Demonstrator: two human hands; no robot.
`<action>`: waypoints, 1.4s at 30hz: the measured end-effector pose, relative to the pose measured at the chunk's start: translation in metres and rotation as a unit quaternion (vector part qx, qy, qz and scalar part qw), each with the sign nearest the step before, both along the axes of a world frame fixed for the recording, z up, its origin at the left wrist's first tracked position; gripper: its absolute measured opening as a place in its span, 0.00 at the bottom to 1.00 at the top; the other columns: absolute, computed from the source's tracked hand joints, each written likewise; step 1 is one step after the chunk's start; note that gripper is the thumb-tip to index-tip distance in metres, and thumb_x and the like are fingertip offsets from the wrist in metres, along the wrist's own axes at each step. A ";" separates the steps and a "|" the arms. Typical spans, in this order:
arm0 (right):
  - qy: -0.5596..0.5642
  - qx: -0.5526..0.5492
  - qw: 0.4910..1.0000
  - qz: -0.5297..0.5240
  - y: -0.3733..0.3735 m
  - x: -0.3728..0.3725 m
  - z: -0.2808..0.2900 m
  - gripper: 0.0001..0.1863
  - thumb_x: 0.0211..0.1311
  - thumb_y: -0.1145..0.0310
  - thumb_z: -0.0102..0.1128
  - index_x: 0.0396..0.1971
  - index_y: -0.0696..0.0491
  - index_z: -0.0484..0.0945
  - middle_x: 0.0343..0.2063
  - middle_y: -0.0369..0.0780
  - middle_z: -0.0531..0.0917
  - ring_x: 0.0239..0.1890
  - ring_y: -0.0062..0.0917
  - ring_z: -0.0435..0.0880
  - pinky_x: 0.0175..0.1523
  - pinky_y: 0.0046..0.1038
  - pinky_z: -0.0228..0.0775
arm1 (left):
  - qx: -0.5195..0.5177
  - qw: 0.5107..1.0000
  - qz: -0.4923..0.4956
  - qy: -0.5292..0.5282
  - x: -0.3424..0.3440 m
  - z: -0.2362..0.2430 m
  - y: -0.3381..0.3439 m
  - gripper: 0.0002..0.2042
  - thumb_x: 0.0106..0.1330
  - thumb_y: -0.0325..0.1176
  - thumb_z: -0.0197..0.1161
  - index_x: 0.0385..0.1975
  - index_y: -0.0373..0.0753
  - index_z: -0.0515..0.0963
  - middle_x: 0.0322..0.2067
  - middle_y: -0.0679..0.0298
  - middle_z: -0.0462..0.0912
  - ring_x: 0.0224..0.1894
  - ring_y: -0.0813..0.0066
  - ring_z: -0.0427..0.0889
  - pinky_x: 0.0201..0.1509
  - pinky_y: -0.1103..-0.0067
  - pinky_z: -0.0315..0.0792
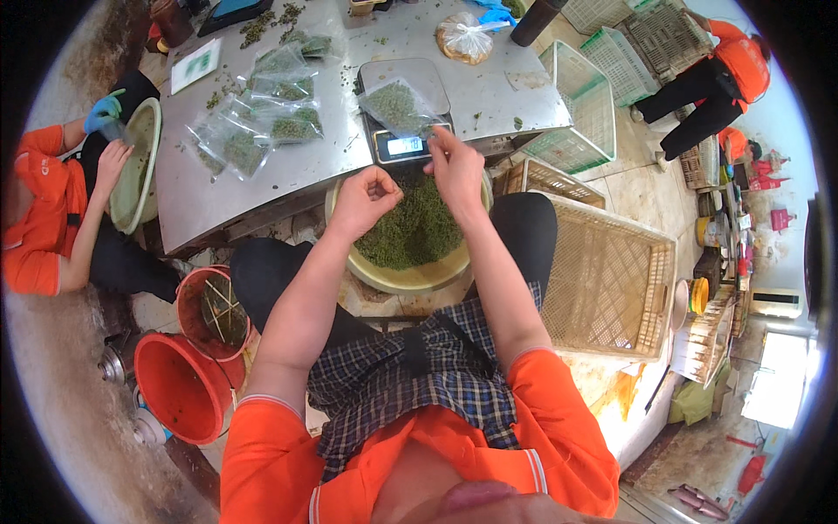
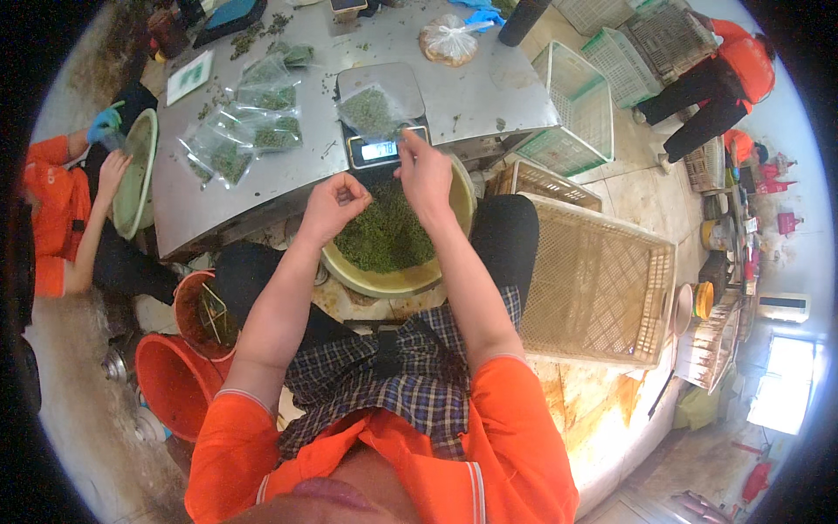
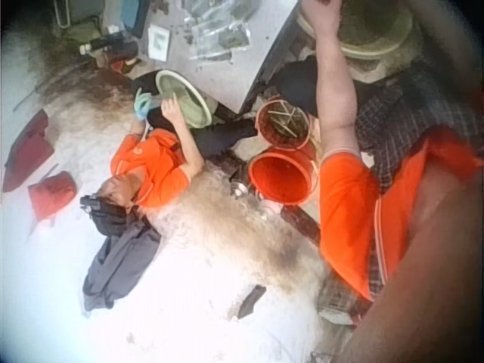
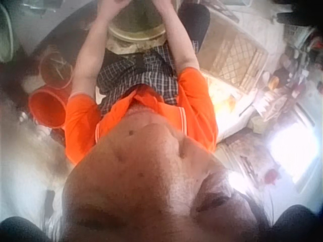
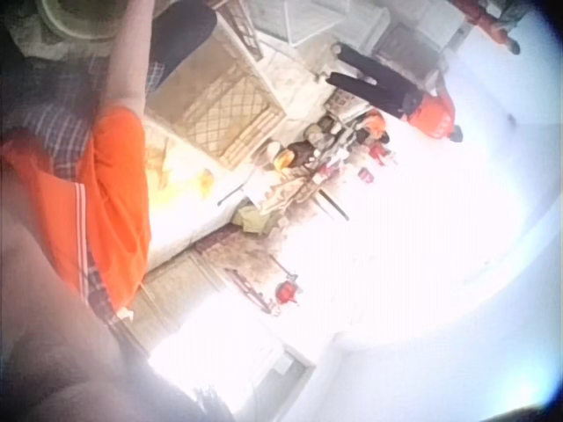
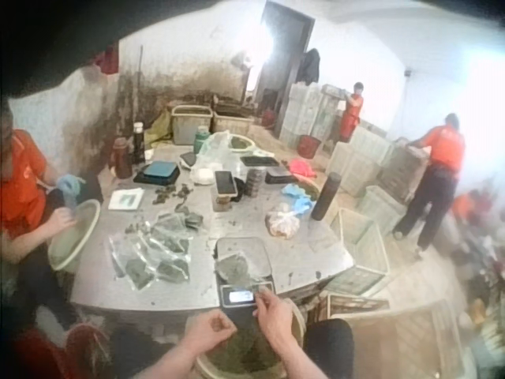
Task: The person scoops green herbs from a bowl into small plastic bags placed on a digital scale, adjusts the amount to reach a target weight, and sets the filled bags aside. The process is repeated continuously.
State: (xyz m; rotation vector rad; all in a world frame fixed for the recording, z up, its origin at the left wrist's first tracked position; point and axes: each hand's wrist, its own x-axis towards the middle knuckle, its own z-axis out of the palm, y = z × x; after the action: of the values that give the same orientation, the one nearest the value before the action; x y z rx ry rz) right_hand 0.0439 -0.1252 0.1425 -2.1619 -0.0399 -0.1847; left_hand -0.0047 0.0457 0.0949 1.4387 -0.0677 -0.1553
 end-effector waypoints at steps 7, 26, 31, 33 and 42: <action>0.236 0.242 0.937 0.092 -0.008 -0.073 -0.031 0.12 0.62 0.67 0.59 0.40 0.59 0.81 0.27 0.35 0.84 0.24 0.13 0.80 0.25 0.15 0.67 | 0.140 0.990 -0.003 -0.028 -0.011 0.005 -0.016 0.09 0.53 0.22 0.65 0.29 0.36 0.71 0.24 0.68 0.76 0.27 0.84 0.76 0.33 0.84 0.72; -0.081 0.021 0.995 0.049 -0.028 -0.024 -0.054 0.18 0.57 0.77 0.56 0.50 0.54 0.76 0.43 0.41 0.82 0.35 0.24 0.82 0.41 0.24 0.74 | 0.205 0.973 -0.048 -0.096 -0.017 0.008 -0.011 0.09 0.52 0.22 0.66 0.30 0.36 0.73 0.26 0.67 0.77 0.29 0.82 0.77 0.34 0.83 0.73; -0.084 -0.104 0.979 0.154 0.001 0.020 -0.037 0.20 0.59 0.75 0.52 0.53 0.48 0.73 0.53 0.41 0.77 0.54 0.38 0.75 0.52 0.35 0.72 | 0.193 0.978 -0.022 -0.079 -0.014 0.015 -0.012 0.11 0.53 0.23 0.66 0.36 0.37 0.76 0.31 0.67 0.80 0.30 0.80 0.79 0.36 0.82 0.73; -0.131 -0.112 0.976 0.137 0.001 0.042 -0.034 0.22 0.57 0.75 0.51 0.53 0.46 0.73 0.49 0.41 0.79 0.49 0.39 0.78 0.49 0.36 0.73 | 0.203 0.976 0.025 -0.079 -0.013 0.027 -0.015 0.14 0.53 0.24 0.67 0.41 0.38 0.76 0.35 0.66 0.81 0.33 0.79 0.80 0.37 0.81 0.74; -0.056 -0.373 0.861 0.341 0.015 -0.008 0.106 0.10 0.52 0.72 0.55 0.35 0.48 0.79 0.27 0.43 0.82 0.32 0.41 0.82 0.34 0.40 0.73 | 0.283 0.920 0.198 -0.186 0.001 0.044 -0.015 0.31 0.50 0.24 0.69 0.57 0.36 0.68 0.51 0.54 0.75 0.55 0.61 0.73 0.59 0.69 0.67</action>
State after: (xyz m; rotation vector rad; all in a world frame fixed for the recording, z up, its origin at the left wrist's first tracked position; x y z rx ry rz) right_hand 0.0363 -0.1100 0.2484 -2.7317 -1.0917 0.1500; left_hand -0.0038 0.0309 0.1393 2.0144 -0.0417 0.4727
